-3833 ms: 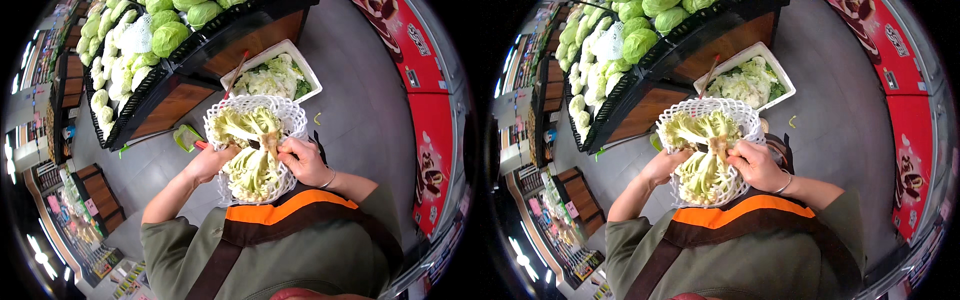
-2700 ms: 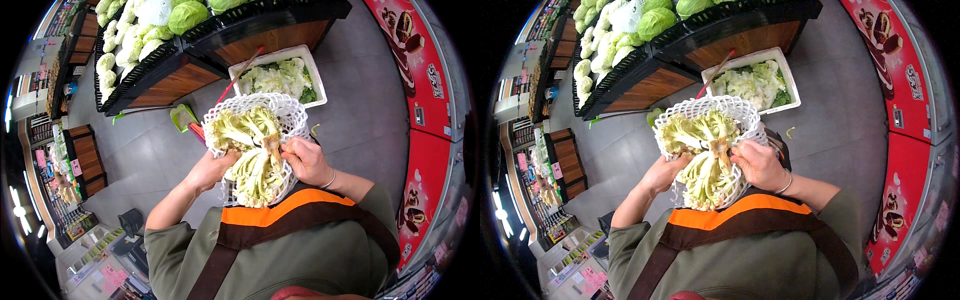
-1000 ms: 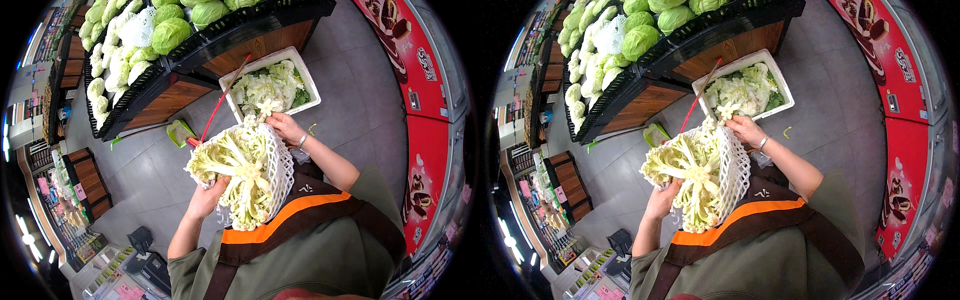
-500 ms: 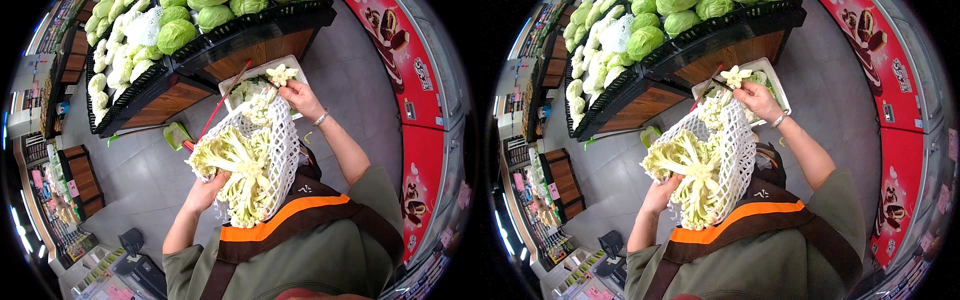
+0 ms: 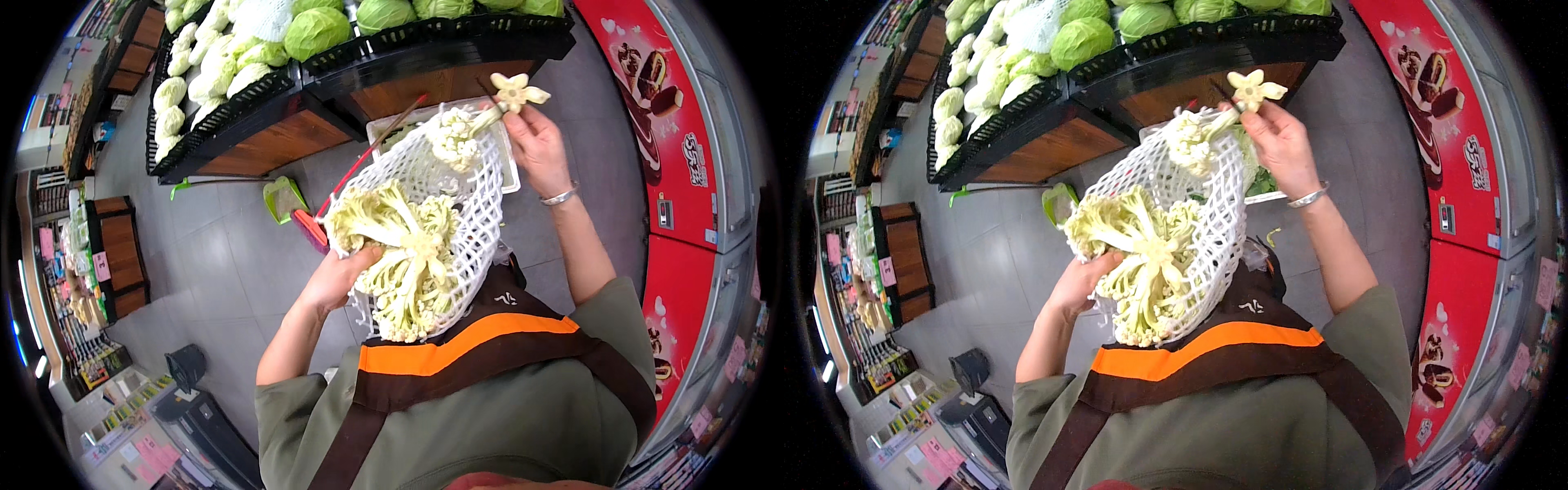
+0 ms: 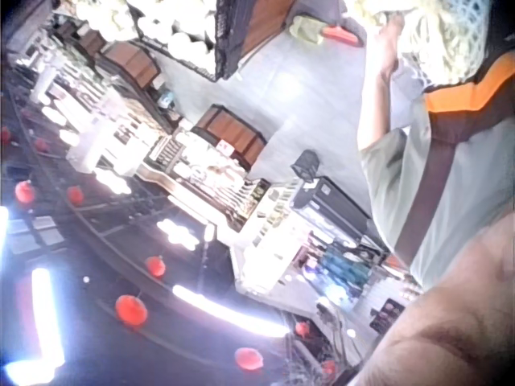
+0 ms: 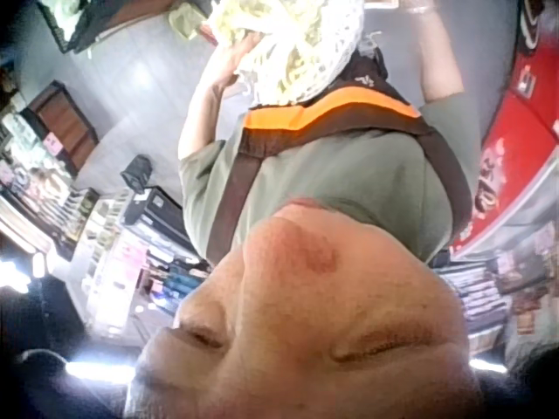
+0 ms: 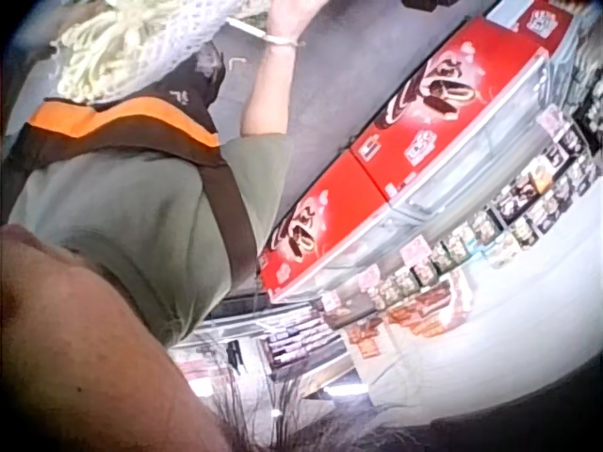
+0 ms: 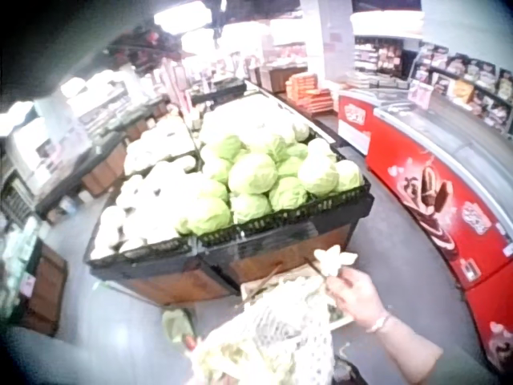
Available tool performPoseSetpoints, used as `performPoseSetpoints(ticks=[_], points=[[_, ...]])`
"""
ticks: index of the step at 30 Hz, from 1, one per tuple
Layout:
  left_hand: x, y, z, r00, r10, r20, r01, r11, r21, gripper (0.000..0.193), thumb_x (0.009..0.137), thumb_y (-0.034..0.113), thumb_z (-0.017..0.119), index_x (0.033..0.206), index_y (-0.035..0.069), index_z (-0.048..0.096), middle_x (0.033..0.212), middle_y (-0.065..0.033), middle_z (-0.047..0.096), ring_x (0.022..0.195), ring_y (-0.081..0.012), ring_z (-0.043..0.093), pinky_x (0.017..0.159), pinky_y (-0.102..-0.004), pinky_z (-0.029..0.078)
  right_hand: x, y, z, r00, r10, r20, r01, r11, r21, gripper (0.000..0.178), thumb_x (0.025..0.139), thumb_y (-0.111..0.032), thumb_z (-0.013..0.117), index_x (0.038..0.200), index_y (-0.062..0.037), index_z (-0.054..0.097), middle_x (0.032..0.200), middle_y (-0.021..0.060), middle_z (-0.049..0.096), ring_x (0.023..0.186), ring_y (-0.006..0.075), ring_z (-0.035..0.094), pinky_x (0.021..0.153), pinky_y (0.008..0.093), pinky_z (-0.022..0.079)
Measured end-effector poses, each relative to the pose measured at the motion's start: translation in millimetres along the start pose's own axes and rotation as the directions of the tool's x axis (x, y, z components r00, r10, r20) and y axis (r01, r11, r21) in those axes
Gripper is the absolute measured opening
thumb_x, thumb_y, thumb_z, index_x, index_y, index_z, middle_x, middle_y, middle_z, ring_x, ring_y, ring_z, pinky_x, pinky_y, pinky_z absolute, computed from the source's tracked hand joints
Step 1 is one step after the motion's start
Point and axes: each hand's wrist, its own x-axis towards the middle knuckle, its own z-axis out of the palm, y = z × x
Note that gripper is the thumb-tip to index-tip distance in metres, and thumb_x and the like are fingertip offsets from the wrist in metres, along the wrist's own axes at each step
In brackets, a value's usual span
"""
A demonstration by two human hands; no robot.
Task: The person trims cauliflower by cutting off the stalks with a knife and placing the heads into mesh bags.
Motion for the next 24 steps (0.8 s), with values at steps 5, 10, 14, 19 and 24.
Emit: performPoseSetpoints(ticks=[5,10,14,19,24], points=[[1,-6,-2,1.000,0.027,0.015,-0.027,1.000,0.001,0.039,0.090,0.012,0.060,0.126,-0.001,0.052,0.115,-0.0082,0.062,0.099,-0.0157,0.061,0.084,-0.0307,0.051,2,-27,-12,0.989,-0.049,0.142,0.047,0.999,0.015,0.032,0.101,-0.018,0.045,0.126,0.0002,0.053,0.117,0.0101,0.065,0.047,-0.0036,0.031,0.041,0.0134,0.025],[6,-2,1,1.000,-0.004,0.021,0.004,1.000,-0.002,0.039,0.090,0.011,0.060,0.126,-0.001,0.052,0.115,-0.0088,0.062,0.099,-0.0160,0.062,0.084,-0.0308,0.051,19,-25,-37,0.840,0.045,0.540,-0.357,0.797,0.488,0.036,0.102,-0.019,0.037,0.129,0.0030,0.047,0.112,0.0140,0.065,0.038,-0.0015,0.029,0.035,0.0146,0.023],[12,-1,-1,0.999,-0.044,0.019,0.045,0.999,-0.001,0.039,0.090,0.009,0.059,0.127,-0.001,0.051,0.116,-0.0087,0.062,0.101,-0.0156,0.061,0.086,-0.0300,0.050,5,-42,-14,0.831,0.418,0.367,-0.555,0.584,0.592,0.034,0.102,-0.020,0.033,0.124,0.0008,0.049,0.084,0.0061,0.066,0.036,0.0003,0.032,0.034,0.0151,0.025],[17,0,3,0.999,-0.042,0.000,0.042,0.999,-0.027,0.040,0.090,0.008,0.059,0.127,-0.001,0.050,0.117,-0.0087,0.061,0.102,-0.0154,0.060,0.086,-0.0296,0.050,-40,-31,34,0.829,0.342,0.443,-0.454,0.873,0.176,0.024,0.097,-0.021,0.055,0.112,-0.0054,0.064,0.064,-0.0083,0.051,0.041,0.0003,0.029,0.039,0.0181,0.023],[15,5,8,1.000,-0.019,0.017,0.019,0.999,-0.036,0.038,0.091,0.009,0.058,0.126,-0.002,0.051,0.116,-0.0084,0.062,0.101,-0.0151,0.060,0.085,-0.0298,0.050,-82,-10,77,0.908,0.202,0.367,-0.186,0.979,-0.079,0.031,0.095,-0.018,0.057,0.118,0.0029,0.060,0.099,0.0017,0.063,0.088,0.0049,0.055,0.077,0.0239,0.047]])
